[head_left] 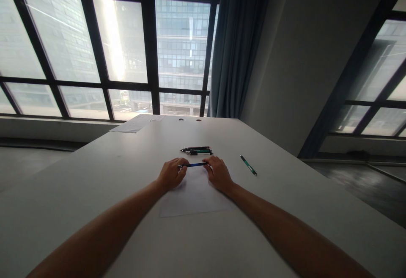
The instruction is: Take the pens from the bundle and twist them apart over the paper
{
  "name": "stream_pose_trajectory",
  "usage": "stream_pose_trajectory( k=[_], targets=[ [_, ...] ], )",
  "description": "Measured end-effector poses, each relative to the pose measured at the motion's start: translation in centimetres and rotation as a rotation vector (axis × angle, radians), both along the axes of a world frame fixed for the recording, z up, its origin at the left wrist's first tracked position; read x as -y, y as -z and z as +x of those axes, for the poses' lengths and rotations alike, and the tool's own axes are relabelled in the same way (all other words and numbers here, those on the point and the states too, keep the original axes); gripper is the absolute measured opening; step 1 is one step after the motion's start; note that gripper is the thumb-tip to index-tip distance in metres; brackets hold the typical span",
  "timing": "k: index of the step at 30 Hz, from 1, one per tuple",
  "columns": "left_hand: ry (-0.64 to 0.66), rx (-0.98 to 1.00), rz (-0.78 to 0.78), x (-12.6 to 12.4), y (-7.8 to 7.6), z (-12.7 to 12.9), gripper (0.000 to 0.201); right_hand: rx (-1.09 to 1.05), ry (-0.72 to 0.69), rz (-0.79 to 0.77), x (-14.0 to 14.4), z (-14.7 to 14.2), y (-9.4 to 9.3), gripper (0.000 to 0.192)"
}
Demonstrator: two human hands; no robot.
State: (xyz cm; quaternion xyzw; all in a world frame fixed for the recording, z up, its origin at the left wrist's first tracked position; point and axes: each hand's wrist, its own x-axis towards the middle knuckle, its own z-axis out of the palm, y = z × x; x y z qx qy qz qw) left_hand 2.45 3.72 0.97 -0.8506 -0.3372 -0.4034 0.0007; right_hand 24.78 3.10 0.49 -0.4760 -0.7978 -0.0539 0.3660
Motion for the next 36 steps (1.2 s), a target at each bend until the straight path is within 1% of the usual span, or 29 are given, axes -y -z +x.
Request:
stream_pose_trajectory(
  k=[3,6,8,10,12,16,22,29,36],
  targets=[
    [-0.012,0.013,-0.003,0.0,0.01,0.01,0.028,-0.018,-0.004,0.004,0.09,-0.08,-0.09,0.016],
    [0.008,0.01,0.024,0.0,-0.03,0.02,0.027,0.0,-0.006,0.01,0.07,-0.07,-0.03,0.015],
    [0.062,-0.032,0.073,0.0,-0.05,0.04,0.027,0.008,-0.008,0.012,0.03,-0.02,0.02,0.014],
    [0.131,-0.112,0.127,0.01,-0.04,0.1,0.03,0.003,-0.004,0.014,0.03,0.03,0.03,0.012],
    [0.173,-0.192,0.163,0.02,0.01,0.18,0.033,-0.012,0.0,0.016,0.05,0.06,0.01,0.011],
    [0.167,-0.253,0.188,0.11,0.05,0.29,0.035,-0.028,0.006,0.029,0.07,0.09,-0.07,0.01],
    [0.159,-0.24,0.187,0.22,-0.1,0.22,0.034,-0.009,0.015,0.04,0.06,0.01,-0.09,0.011],
    [0.139,-0.235,0.215,0.29,-0.17,0.28,0.027,0.003,-0.023,-0.009,-0.16,0.15,0.2,0.015],
    [0.196,-0.289,0.302,0.79,-0.51,1.0,0.028,0.026,-0.055,-0.021,0.03,0.0,0.09,0.018]
  ],
)
